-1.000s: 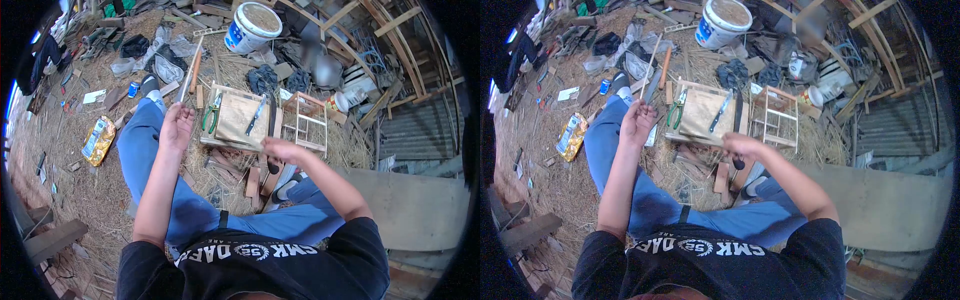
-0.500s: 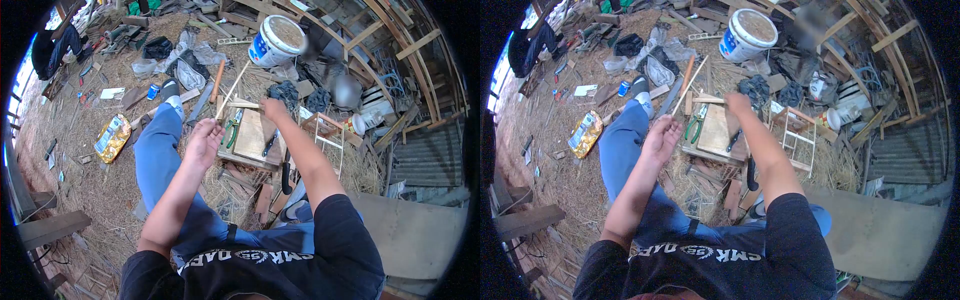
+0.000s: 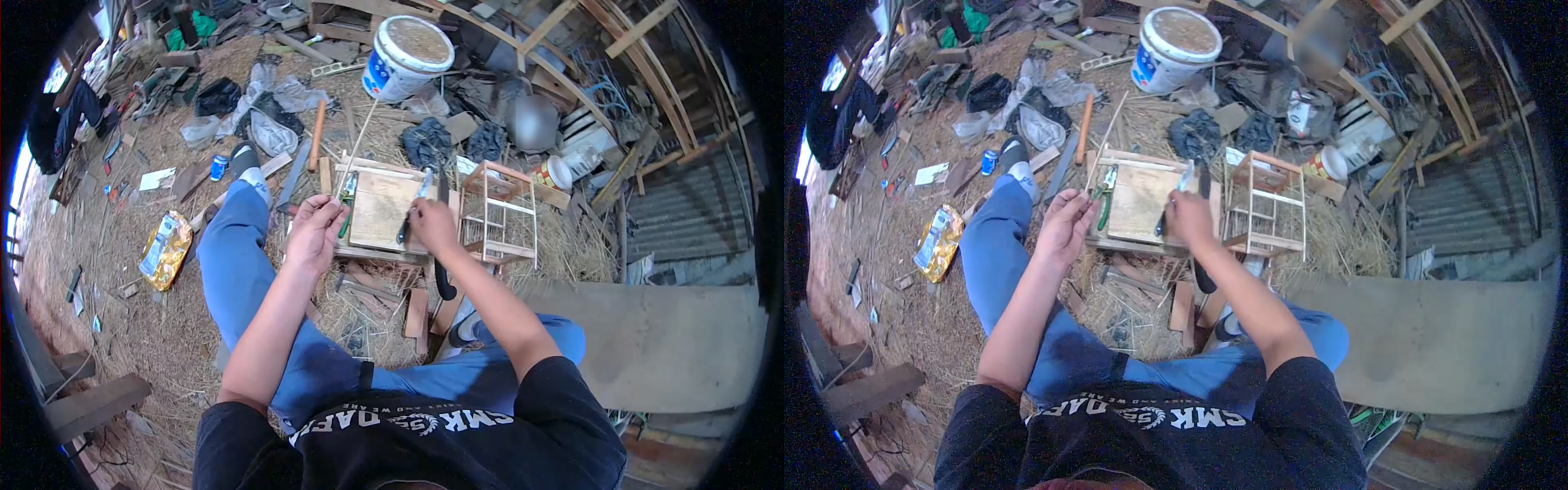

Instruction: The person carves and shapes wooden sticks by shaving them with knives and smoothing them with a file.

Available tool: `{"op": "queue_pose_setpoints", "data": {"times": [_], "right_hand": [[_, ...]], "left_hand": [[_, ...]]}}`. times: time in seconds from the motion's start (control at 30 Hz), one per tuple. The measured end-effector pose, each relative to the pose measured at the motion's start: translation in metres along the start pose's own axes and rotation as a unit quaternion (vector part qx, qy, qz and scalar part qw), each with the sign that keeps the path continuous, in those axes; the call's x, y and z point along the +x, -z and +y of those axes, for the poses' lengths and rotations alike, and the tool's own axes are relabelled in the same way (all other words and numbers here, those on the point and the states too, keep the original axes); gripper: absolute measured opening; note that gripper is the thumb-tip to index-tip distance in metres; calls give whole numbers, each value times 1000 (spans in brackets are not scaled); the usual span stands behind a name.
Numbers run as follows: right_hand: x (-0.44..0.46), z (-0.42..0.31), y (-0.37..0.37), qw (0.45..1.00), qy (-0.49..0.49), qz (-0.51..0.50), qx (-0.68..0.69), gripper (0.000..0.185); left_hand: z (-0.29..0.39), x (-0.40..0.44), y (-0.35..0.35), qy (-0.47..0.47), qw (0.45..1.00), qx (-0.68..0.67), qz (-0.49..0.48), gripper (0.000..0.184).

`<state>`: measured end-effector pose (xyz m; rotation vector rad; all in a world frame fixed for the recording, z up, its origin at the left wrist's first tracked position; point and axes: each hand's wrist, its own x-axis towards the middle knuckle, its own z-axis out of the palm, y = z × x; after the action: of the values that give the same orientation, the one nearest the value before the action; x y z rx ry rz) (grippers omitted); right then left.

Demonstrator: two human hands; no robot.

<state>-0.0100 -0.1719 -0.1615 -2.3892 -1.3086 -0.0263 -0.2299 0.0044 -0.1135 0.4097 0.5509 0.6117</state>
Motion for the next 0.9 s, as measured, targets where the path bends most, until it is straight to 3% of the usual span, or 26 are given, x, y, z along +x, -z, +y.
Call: {"op": "queue_pose_setpoints", "data": {"times": [0.07, 0.17, 0.23, 0.33, 0.4, 0.6, 0.67, 0.77, 0.9], "right_hand": [[-18, -16, 1, 1000, 3, -8, -3, 14], [-35, -25, 2, 999, -27, 41, -20, 26], [-51, -27, 5, 981, -159, 90, -69, 41], [-79, -18, -1, 971, -223, 56, -69, 54], [-90, -6, -7, 972, -216, 64, -73, 55], [-106, 20, -12, 964, -257, 70, 10, 55], [-106, 23, -6, 948, -317, 5, 34, 53], [-104, 34, -10, 933, -353, 7, 74, 44], [-90, 27, 7, 893, -415, 38, 168, 46]], "left_hand": [[-7, -1, -4, 2, 1000, 17, 0, 23], [-21, 3, 0, -77, 993, 84, 8, 29], [-25, 10, 2, -115, 985, 125, 18, 29], [-24, 15, -4, -180, 969, 169, 28, 28], [-21, 18, -8, -227, 939, 257, 35, 27], [-19, 22, -26, -338, 901, 272, 7, 25], [-18, 22, -32, -345, 897, 275, 4, 25], [-20, 22, -37, -357, 892, 277, -6, 25], [-26, 24, -43, -371, 883, 288, -24, 25]]}}
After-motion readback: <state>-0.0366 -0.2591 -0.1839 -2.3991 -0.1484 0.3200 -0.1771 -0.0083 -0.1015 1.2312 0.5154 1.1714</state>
